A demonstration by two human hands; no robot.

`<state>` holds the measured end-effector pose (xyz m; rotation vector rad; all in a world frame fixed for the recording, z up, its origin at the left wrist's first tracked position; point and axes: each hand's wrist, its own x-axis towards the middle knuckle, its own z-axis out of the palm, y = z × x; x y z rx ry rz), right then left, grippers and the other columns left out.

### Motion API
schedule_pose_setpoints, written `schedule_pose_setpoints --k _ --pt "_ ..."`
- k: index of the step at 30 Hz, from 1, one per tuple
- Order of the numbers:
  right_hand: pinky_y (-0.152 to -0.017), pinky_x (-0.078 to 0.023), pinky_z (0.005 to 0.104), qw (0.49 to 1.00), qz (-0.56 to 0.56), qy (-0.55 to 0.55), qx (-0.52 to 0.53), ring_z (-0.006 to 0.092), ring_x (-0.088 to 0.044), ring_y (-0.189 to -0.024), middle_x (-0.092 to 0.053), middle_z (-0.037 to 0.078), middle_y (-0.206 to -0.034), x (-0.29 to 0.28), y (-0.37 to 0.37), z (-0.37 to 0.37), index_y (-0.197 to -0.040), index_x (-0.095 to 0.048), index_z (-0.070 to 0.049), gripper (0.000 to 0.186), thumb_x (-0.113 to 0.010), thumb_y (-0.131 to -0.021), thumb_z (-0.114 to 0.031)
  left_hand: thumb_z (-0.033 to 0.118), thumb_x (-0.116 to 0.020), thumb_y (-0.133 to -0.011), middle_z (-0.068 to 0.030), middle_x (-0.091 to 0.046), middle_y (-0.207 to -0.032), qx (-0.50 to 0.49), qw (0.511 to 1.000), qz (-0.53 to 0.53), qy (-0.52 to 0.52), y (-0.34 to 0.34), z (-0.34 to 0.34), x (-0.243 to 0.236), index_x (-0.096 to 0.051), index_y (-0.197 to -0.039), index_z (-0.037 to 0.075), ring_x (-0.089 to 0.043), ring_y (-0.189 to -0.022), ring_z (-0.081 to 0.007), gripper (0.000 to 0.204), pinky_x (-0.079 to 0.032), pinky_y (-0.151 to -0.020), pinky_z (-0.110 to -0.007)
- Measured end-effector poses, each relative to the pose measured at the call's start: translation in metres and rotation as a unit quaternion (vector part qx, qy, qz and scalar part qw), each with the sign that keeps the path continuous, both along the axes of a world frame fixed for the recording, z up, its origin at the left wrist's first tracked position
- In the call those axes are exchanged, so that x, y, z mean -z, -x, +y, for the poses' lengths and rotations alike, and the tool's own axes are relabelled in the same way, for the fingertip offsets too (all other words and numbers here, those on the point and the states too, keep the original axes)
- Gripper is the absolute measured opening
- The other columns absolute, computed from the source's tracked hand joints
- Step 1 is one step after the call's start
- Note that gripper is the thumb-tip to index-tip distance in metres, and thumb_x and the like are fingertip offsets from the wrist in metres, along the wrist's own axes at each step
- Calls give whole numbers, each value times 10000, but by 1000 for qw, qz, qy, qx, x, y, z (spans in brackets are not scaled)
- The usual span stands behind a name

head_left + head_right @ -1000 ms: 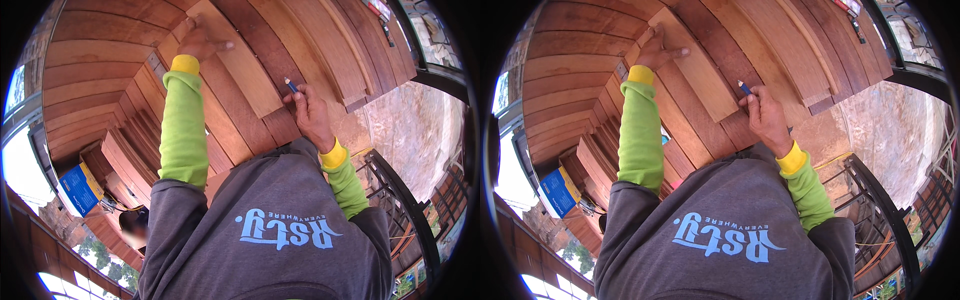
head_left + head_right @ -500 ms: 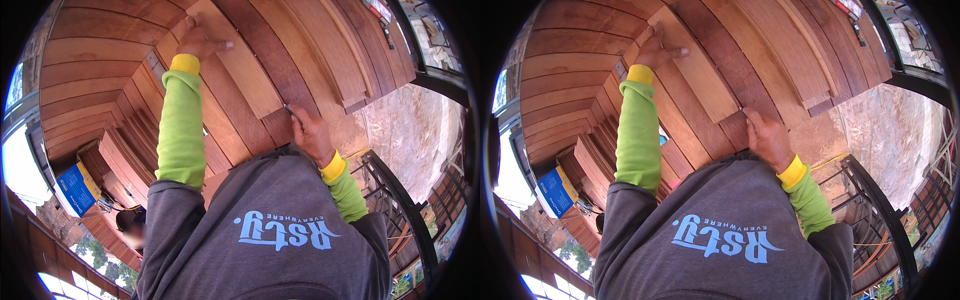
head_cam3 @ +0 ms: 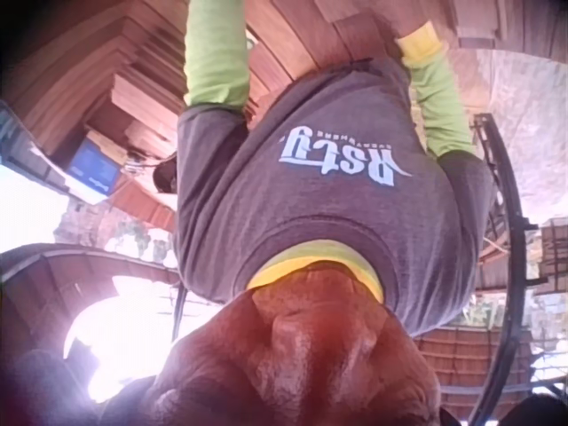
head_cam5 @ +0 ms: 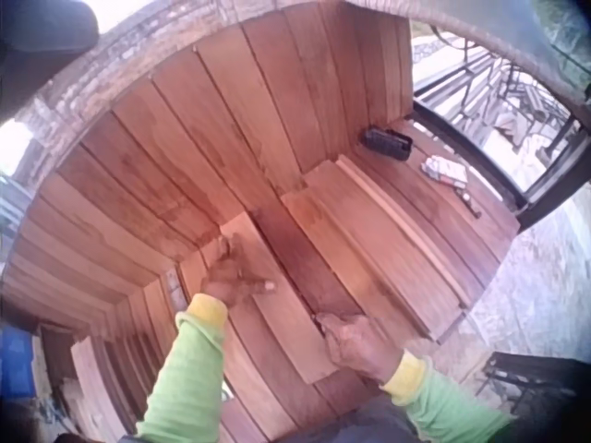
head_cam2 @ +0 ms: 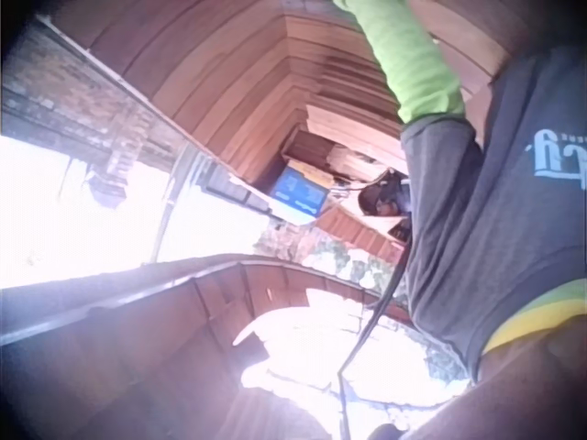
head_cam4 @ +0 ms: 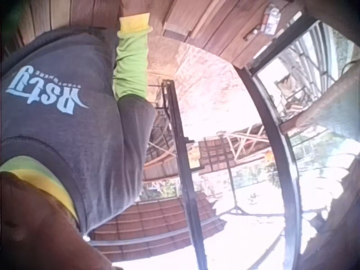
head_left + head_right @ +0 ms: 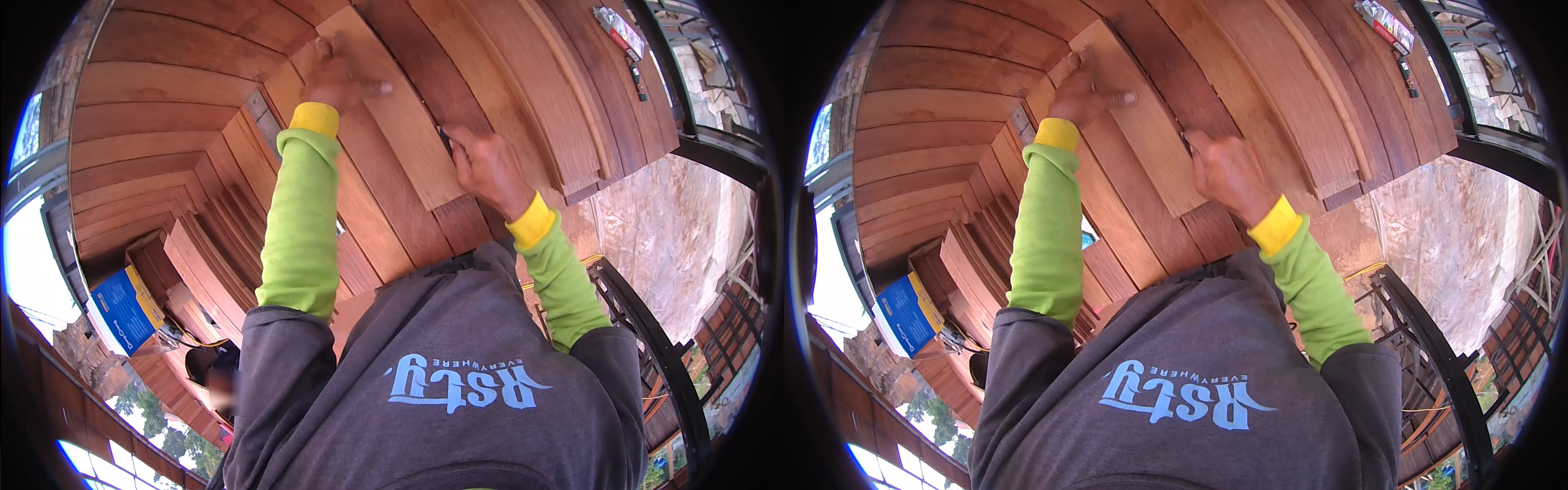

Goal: The person measures and marks wooden planks on a curved wall using a metal ruler and a pencil. They repeatedly position the planks, align them, and mark cut lines to fit the curved structure.

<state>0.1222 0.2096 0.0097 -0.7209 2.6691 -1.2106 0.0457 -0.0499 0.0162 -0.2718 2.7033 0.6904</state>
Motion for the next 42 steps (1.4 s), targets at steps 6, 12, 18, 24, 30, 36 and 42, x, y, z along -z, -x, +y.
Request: schedule_pose_setpoints --k 6,12,18,24,30,36,42 --pt "-649 -502 476 999 36 -23 -32 422 -619 -709 -629 248 -776 12 86 -48 -940 -674 -22 172 -564 -812 -58 496 -852 -593 -338 -89 -1516 24 1000 -4 16 3 4 -6 -105 -1462 -96 -210 -1417 -385 1290 -245 -1150 -364" --pt "-650 -498 477 997 -30 -15 -69 415 -616 -731 -633 237 -768 6 40 -11 -944 -675 -22 169 -577 -812 -62 471 -852 -598 -321 -96 -1522 27 998 3 49 1 1 -1 -119 -1460 -88 -285 -1390 -386 1262 -314 -1125 -370" --pt "-612 -504 459 994 -84 -68 -32 385 -636 -698 -663 189 -785 -28 -46 47 -1020 -662 -37 214 -588 -822 -67 454 -860 -599 -288 -63 -1539 8 1000 4 19 0 -2 2 -109 -1484 -30 -292 -1391 -366 1258 -333 -1117 -371" --pt "-622 -497 474 996 -55 -48 -41 400 -629 -710 -644 216 -760 -16 -4 17 -975 -669 -25 188 -590 -810 -67 451 -863 -594 -255 -32 -1553 -7 1000 -17 11 -1 1 -3 -87 -1495 -7 -277 -1401 -344 1273 -326 -1121 -367" --pt "-678 -488 500 998 -19 -44 -49 423 -619 -751 -632 239 -767 -1 83 -46 -899 -677 -13 165 -560 -797 -70 447 -870 -581 -261 -22 -1553 -4 999 -24 37 -1 4 -7 -77 -1495 -9 -260 -1407 -351 1293 -318 -1123 -366" --pt "-756 -495 486 998 31 -23 -53 403 -626 -827 -667 208 -855 10 156 -94 -894 -690 -20 187 -550 -790 -91 422 -866 -604 -302 -36 -1534 0 999 -38 38 0 9 -16 -59 -1488 -31 -225 -1413 -373 1279 -296 -1130 -363" --pt "-749 -499 476 998 23 -29 -50 401 -631 -840 -669 208 -878 13 176 -105 -914 -697 -30 196 -552 -802 -101 422 -864 -604 -300 -35 -1537 0 998 -40 37 2 10 -20 -53 -1489 -30 -171 -1431 -369 1282 -267 -1144 -363"
